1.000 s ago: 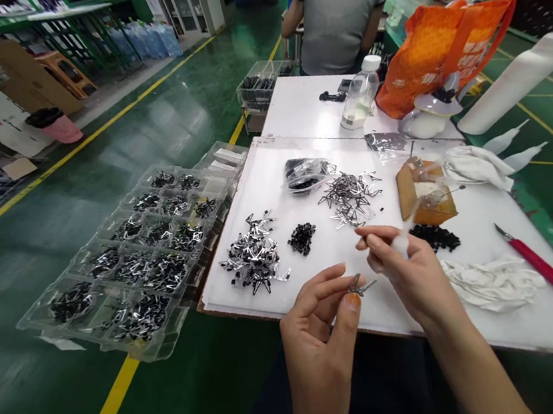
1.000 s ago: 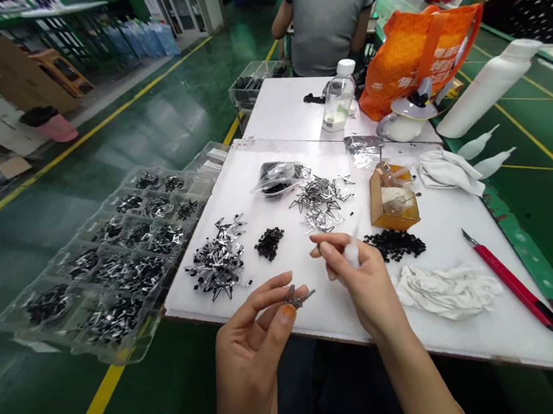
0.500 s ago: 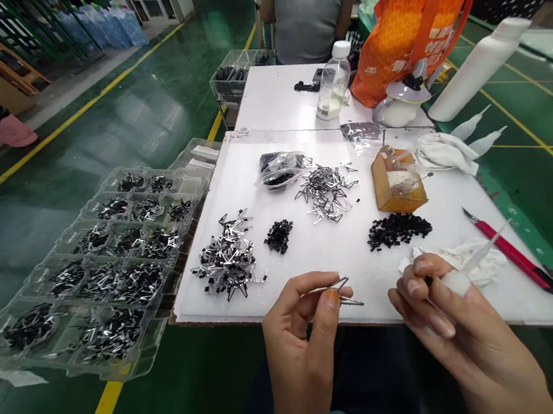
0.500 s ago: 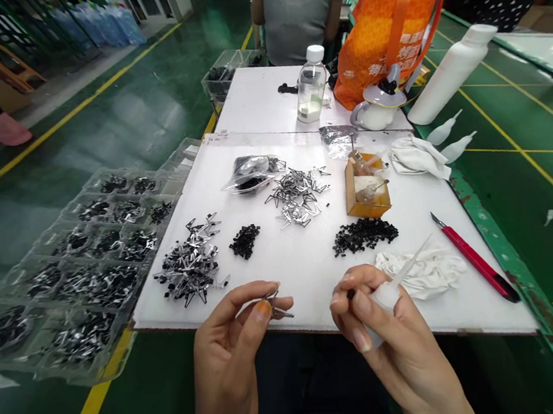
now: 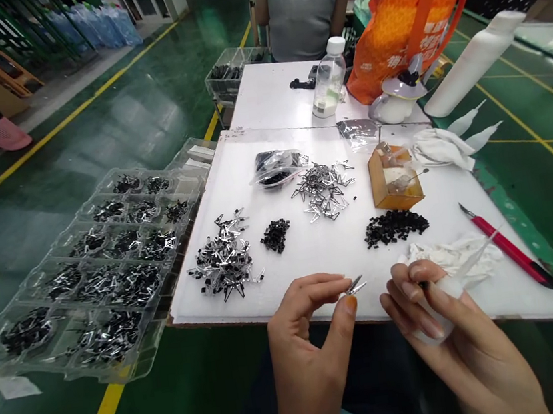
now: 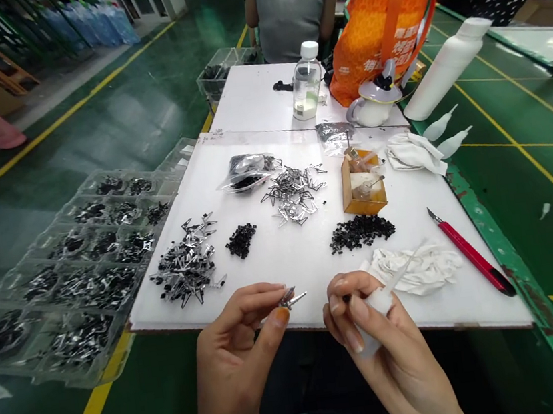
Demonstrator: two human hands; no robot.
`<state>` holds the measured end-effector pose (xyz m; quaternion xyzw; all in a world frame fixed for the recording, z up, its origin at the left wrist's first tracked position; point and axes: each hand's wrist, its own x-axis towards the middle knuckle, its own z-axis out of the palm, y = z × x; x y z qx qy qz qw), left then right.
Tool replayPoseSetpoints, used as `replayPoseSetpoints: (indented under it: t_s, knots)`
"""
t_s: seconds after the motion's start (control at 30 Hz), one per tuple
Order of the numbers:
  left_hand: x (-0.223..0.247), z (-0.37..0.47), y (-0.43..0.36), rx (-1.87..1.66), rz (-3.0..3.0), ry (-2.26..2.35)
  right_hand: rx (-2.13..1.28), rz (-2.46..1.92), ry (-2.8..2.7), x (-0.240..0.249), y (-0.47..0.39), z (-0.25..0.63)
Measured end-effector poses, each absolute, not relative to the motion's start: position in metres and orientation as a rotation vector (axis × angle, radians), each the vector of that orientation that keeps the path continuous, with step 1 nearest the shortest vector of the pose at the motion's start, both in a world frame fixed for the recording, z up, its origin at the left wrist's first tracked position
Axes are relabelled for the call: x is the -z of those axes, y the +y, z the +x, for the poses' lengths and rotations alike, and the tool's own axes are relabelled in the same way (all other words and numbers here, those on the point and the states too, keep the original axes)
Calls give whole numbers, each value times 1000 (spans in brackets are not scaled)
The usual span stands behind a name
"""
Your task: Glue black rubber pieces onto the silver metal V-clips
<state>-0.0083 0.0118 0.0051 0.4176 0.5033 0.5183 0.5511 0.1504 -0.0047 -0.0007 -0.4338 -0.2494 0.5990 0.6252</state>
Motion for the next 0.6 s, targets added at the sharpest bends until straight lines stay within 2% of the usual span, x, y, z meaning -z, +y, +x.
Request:
replayPoseSetpoints:
  t_s: [0.27,0.6]
  knots:
    - [-5,-5,11,-1239,995,1187,-1380,-986,-552,2,-5,147]
    - [1,-4,8,-1196,1075,1154,-1154,-1192,-529,4,-7,144]
